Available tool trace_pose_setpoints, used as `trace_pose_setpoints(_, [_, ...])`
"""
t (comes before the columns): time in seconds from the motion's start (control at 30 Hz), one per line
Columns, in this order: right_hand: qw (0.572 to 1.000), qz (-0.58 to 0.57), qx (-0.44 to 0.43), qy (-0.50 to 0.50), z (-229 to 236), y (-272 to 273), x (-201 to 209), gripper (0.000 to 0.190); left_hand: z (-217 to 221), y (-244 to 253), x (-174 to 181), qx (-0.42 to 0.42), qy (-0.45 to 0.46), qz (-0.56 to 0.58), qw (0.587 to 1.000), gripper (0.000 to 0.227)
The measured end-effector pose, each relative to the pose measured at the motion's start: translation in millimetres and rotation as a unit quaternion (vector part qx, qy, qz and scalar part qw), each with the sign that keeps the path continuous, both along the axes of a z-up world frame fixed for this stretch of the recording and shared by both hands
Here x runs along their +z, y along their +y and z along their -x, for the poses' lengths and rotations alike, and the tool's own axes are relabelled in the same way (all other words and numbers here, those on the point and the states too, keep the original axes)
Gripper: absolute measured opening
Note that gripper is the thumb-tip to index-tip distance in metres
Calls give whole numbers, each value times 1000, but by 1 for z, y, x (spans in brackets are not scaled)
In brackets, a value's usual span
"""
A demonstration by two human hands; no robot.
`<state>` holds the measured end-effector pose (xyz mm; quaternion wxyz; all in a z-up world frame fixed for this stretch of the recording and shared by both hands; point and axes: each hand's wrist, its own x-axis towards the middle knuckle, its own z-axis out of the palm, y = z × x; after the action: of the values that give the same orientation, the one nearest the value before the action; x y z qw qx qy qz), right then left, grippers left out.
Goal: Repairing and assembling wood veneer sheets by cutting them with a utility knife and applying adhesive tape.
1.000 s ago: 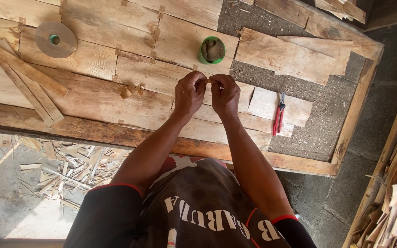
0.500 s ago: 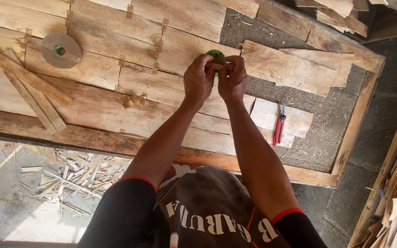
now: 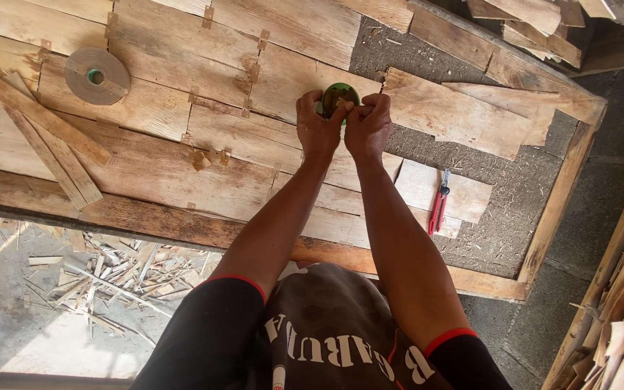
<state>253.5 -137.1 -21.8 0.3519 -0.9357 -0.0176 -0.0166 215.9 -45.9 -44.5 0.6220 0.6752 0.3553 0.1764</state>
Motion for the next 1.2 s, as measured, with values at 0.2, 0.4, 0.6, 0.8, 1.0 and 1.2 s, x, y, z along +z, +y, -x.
trace_pose_setpoints(0.2, [1000,-12,13,14,-2,-5,-4,32,-4,-2,-21,12,-55,-13,998,52])
trace_pose_setpoints(0.4, [1000,-16,0,20,3,-7,-1,37,-5,-4,-25,21,-71,-8,997,49])
trace_pose_setpoints(0.6, [998,15,-52,17,10,-11,-2,27,-7,-6,-24,30,-50,-1,998,51])
trace_pose_setpoints(0.8, [957,-287,-22,-25,9,-6,-5,25,2,-9,-37,18,-42,33,998,50])
trace_pose_setpoints(1.0, [989,-144,-28,18,5,-4,-13,26,-1,-6,-22,13,-27,-25,999,71])
trace_pose_setpoints(1.2, [998,-53,-24,4,8,-1,-2,31,-9,-7,-23,35,6,-1,999,61])
